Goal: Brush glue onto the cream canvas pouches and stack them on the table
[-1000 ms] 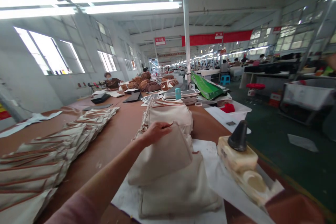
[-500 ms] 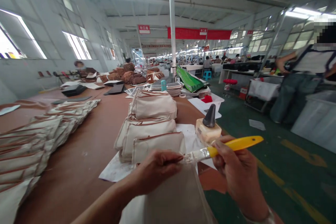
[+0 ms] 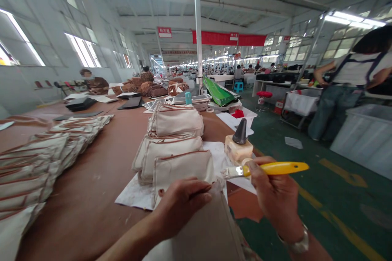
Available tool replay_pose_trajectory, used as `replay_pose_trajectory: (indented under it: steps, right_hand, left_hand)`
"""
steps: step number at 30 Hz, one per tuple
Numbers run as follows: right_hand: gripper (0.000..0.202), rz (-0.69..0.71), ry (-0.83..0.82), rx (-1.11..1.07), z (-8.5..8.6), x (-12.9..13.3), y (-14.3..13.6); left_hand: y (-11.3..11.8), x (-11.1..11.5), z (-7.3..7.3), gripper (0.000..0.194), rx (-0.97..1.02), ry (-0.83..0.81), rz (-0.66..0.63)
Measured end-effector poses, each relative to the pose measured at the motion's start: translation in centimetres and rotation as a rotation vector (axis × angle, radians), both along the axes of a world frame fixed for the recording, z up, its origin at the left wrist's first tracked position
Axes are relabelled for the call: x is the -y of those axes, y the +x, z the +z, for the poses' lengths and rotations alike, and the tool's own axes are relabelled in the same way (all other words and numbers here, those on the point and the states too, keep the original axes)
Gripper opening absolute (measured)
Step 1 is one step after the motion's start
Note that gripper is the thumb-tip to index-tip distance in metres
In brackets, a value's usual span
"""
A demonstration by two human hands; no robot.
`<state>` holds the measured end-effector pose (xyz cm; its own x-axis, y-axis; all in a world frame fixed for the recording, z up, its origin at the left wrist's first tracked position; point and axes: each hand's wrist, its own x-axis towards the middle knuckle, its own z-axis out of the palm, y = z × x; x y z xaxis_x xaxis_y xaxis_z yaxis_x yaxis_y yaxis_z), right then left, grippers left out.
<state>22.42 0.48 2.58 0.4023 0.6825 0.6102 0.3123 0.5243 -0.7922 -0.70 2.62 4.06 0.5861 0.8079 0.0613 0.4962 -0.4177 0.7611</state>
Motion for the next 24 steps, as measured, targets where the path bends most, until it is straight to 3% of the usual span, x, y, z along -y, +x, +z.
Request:
replay_pose_trajectory:
  steps: [5,8,11,17,22,24]
  right_hand:
    - [0.025,0.203,-0.094,-0.375,-0.2,0.2,0.5]
    - [0.026,0.337,-0.174,-0.421,-0.1,0.9,-0.1]
    - [0.027,0.395,-0.238,-0.349,0.0,2.2,0.3]
    - [0.024,0.22,-0.128,-0.284,0.5,3.6,1.4]
    - [0.023,0.372,-0.206,-0.15,0.0,3.8,0.0]
    - [0.022,0.317,-0.181,-0.069,0.0,4.3,0.2]
  left_hand:
    - [-0.3,1.4,-0.8,0.024,-0.142,0.561,-0.087]
    - [-0.3,1.8,-0.8,0.022,-0.167,0.735,-0.078]
    - [-0.2,1.8,-0.6,0.024,-0.166,0.753,-0.051]
    - [-0.1,1.7,-0.8,0.03,-0.213,0.658,-0.042]
    - [-0.3,1.6,-1.2,0.028,-0.26,0.513,-0.044]
    - [-0.6,1.4,-1.2,0.028,-0.29,0.46,-0.008]
